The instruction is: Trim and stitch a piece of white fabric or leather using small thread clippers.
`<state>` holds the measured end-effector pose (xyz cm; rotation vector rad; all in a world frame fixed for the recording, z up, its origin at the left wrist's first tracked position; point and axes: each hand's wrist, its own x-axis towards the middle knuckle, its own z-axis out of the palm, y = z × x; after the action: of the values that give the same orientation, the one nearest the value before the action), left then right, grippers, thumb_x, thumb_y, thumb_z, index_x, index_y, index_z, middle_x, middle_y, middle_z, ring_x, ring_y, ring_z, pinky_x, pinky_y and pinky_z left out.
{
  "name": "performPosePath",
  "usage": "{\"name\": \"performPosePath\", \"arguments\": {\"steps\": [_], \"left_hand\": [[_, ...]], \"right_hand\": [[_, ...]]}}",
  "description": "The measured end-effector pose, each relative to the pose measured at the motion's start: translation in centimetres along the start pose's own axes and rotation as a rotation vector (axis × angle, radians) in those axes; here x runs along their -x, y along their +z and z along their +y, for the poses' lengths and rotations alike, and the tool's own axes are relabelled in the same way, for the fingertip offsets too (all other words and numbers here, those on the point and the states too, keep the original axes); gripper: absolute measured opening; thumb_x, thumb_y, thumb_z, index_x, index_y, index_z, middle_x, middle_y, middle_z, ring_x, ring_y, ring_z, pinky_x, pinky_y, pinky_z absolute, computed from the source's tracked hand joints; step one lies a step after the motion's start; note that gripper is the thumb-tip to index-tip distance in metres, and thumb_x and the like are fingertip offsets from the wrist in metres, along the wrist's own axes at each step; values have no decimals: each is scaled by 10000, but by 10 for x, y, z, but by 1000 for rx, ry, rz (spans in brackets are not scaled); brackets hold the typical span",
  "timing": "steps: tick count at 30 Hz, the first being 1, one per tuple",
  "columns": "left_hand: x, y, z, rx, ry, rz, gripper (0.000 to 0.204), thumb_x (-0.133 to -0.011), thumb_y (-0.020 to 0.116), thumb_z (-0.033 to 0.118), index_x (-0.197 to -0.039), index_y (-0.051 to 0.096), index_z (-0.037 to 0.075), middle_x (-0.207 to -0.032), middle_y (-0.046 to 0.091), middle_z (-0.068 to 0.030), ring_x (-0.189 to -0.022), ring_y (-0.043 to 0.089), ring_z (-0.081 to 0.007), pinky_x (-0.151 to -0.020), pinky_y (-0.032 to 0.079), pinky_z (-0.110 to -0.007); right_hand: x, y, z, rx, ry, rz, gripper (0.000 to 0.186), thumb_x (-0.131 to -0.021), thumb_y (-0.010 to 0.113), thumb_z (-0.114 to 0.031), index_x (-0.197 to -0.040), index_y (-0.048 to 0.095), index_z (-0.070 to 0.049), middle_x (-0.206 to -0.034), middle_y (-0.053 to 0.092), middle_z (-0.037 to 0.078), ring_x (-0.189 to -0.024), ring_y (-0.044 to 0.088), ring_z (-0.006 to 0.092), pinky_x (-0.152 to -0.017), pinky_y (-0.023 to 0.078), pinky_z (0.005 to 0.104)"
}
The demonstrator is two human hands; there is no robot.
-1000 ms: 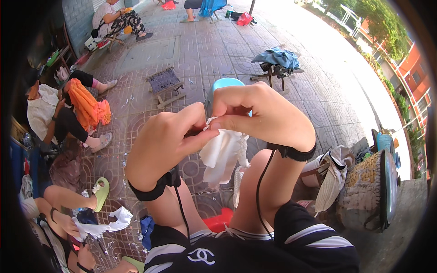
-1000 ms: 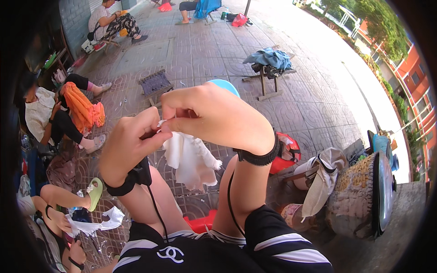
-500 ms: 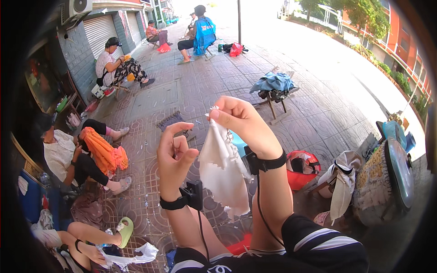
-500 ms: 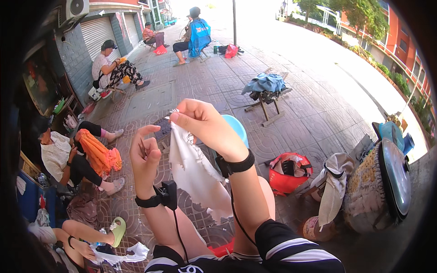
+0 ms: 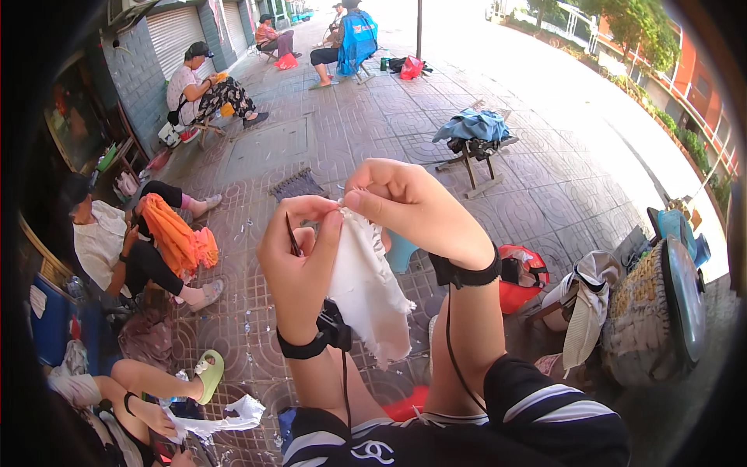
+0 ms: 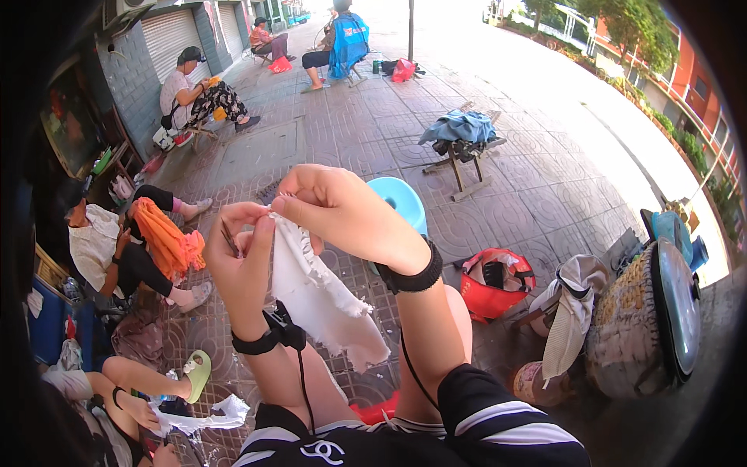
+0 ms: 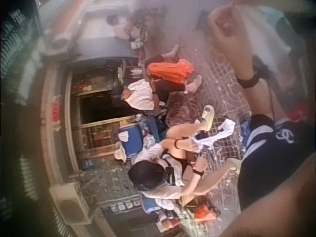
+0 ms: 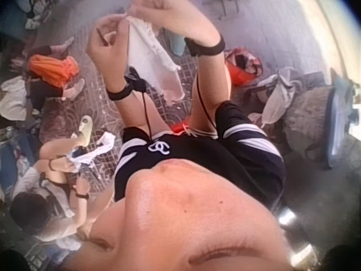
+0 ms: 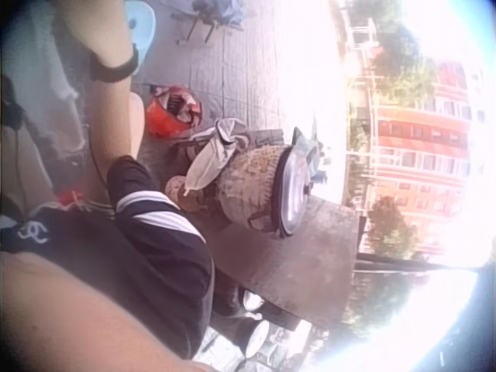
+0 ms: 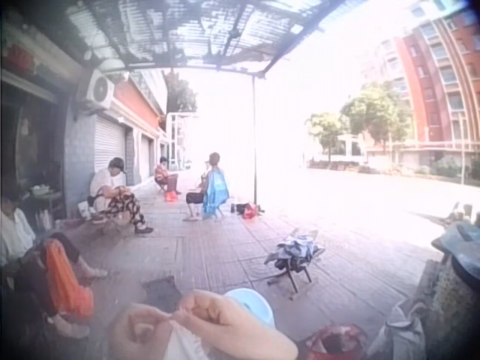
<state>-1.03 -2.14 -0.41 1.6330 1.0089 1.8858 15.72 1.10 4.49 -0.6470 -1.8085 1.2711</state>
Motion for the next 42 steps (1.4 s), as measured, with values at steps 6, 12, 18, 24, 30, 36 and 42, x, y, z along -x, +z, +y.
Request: {"name": "performPosePath", "arguments": {"steps": [6, 12, 18, 24, 30, 36, 42], "left_hand": [[3, 1, 9, 61, -18, 21, 94, -887, 656, 46, -964, 610, 20, -862, 648, -1, -592, 436, 25, -493, 304, -160], [3, 4, 7, 107, -40, 40, 98, -908, 655, 80, -953, 600, 13, -851, 641, -9, -628, 489, 3, -521, 355, -174], [3, 4, 12, 116, -66, 5, 110, -920, 649, 91, -965, 594, 6, -871, 630, -20, -717, 555, -31, -598, 449, -190], [3, 7, 9, 137, -40, 3, 109, -925, 638, 86, -976, 590, 4, -884, 628, -25, -767, 573, -41, -626, 474, -191], [3, 11, 11, 101, -20, 12, 139, -881, 683, 82, -980, 606, 21, -901, 645, -17, -732, 549, 3, -526, 366, -153], [2, 9, 4, -2, 27, 22, 128, -845, 709, 61, -942, 626, 46, -877, 658, 8, -599, 435, 43, -470, 243, -164], [4, 9, 4, -43, 62, 47, 107, -845, 696, 45, -926, 625, 51, -828, 643, 32, -560, 361, 41, -467, 235, -167]], "right_hand": [[0, 3, 9, -63, -45, -78, 183, -940, 614, -149, -984, 571, 23, -703, 615, 16, -588, 579, 60, -509, 448, 222], [1, 2, 7, 84, -105, -72, 182, -914, 648, -137, -999, 570, 3, -658, 613, 3, -577, 592, 65, -507, 429, 216], [0, 2, 1, 14, -22, -9, 151, -917, 654, -147, -939, 589, -13, -636, 597, -8, -545, 579, 57, -502, 406, 206], [2, -3, 3, 15, -47, 6, 151, -932, 638, -152, -955, 593, -9, -644, 602, 1, -540, 577, 63, -497, 395, 206], [3, -6, 4, 25, -61, 14, 175, -925, 647, -155, -984, 612, 6, -671, 624, 24, -549, 585, 78, -513, 429, 212], [2, -5, 4, 38, -89, 19, 180, -927, 643, -153, -983, 617, 16, -677, 630, 31, -553, 590, 83, -513, 438, 215], [2, -3, 2, 4, -74, -26, 190, -946, 623, -156, -991, 604, 28, -681, 630, 31, -573, 596, 83, -535, 443, 218]]}}
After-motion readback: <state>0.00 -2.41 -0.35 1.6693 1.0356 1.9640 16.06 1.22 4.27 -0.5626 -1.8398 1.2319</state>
